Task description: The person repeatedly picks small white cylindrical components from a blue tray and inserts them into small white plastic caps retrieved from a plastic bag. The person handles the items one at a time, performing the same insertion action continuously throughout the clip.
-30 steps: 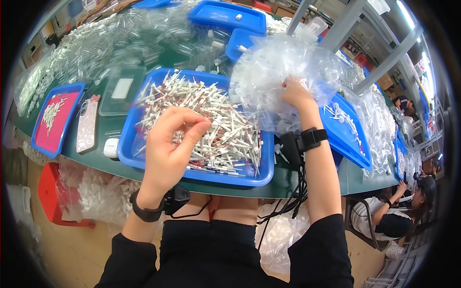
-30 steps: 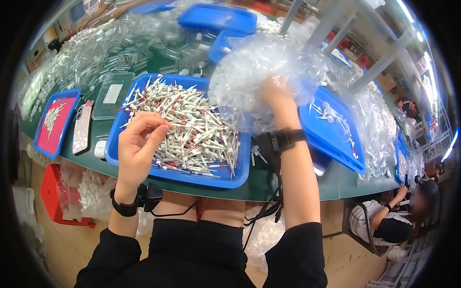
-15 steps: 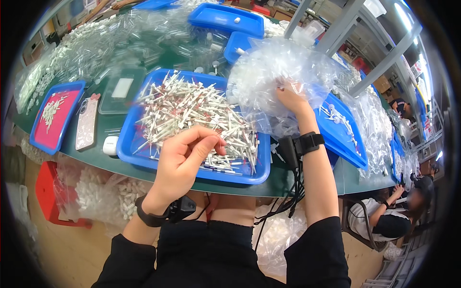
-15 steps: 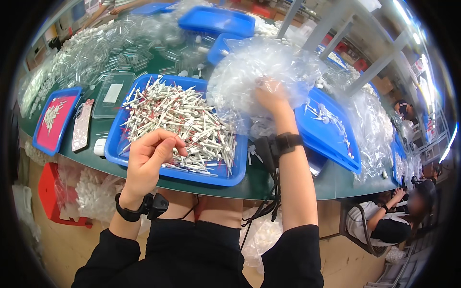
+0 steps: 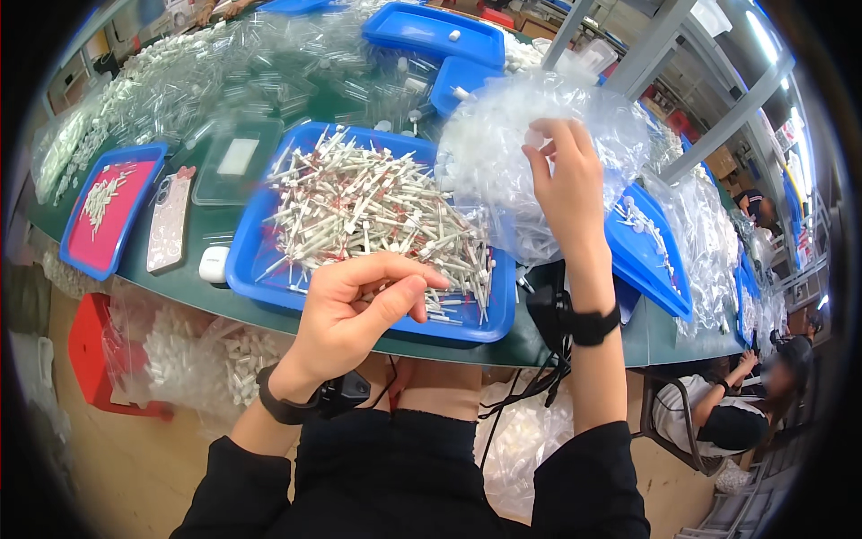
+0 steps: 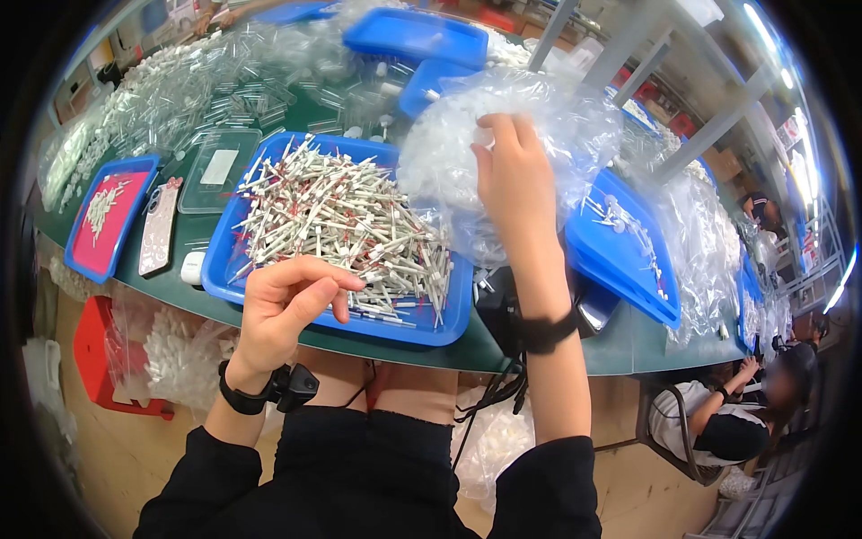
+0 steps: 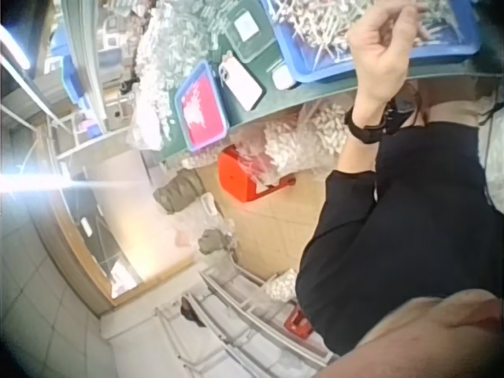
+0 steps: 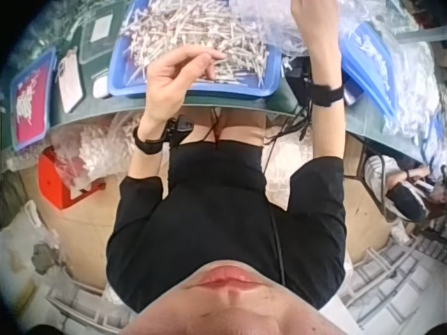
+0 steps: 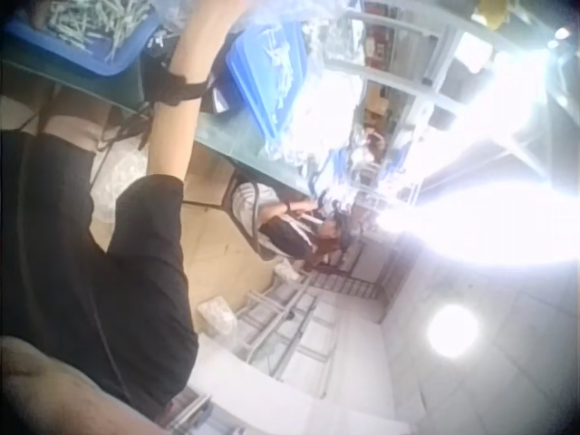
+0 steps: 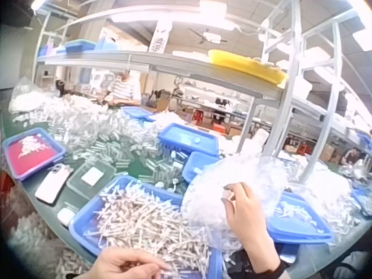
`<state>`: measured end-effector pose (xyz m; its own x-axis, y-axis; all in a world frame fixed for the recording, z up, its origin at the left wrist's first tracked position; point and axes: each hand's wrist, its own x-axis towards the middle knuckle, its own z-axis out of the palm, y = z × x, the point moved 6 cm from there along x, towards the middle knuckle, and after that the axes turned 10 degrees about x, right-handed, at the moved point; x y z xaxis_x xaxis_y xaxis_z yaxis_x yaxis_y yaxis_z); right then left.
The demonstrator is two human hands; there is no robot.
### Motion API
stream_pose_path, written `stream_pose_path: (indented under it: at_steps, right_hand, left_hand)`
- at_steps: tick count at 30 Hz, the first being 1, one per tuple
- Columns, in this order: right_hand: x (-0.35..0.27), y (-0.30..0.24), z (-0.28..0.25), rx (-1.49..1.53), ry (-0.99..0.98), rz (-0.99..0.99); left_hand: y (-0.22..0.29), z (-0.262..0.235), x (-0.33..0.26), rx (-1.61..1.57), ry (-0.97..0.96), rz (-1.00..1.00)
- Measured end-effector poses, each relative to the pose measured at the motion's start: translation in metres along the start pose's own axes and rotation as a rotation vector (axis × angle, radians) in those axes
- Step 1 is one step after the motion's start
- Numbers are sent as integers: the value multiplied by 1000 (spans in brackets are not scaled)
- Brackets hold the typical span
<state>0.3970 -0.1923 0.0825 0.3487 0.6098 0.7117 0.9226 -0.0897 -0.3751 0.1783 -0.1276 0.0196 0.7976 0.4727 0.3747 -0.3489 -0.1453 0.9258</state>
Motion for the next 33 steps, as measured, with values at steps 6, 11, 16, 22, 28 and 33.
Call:
stream_pose_path:
  at_steps: [6, 11, 16, 22, 28, 33]
  right_hand:
    - [-53, -47, -10, 742, -132, 242]
    - [-86, -62, 0, 1289, -299, 421]
    - [-96, -60, 7, 1384, -280, 506]
    - [-99, -60, 9, 1353, -294, 499]
    - [-103, -64, 13, 1396, -317, 471]
    - [-104, -64, 13, 1369, -305, 451]
  left_hand:
    - [0, -3, 0, 46, -35, -13]
    - [7, 4, 3, 202, 18, -50]
    - [14, 8, 3, 314, 44, -119]
    - [18, 13, 1, 348, 36, -93]
    - [17, 13, -1, 459, 44, 57]
    - [33, 17, 1, 672, 109, 173]
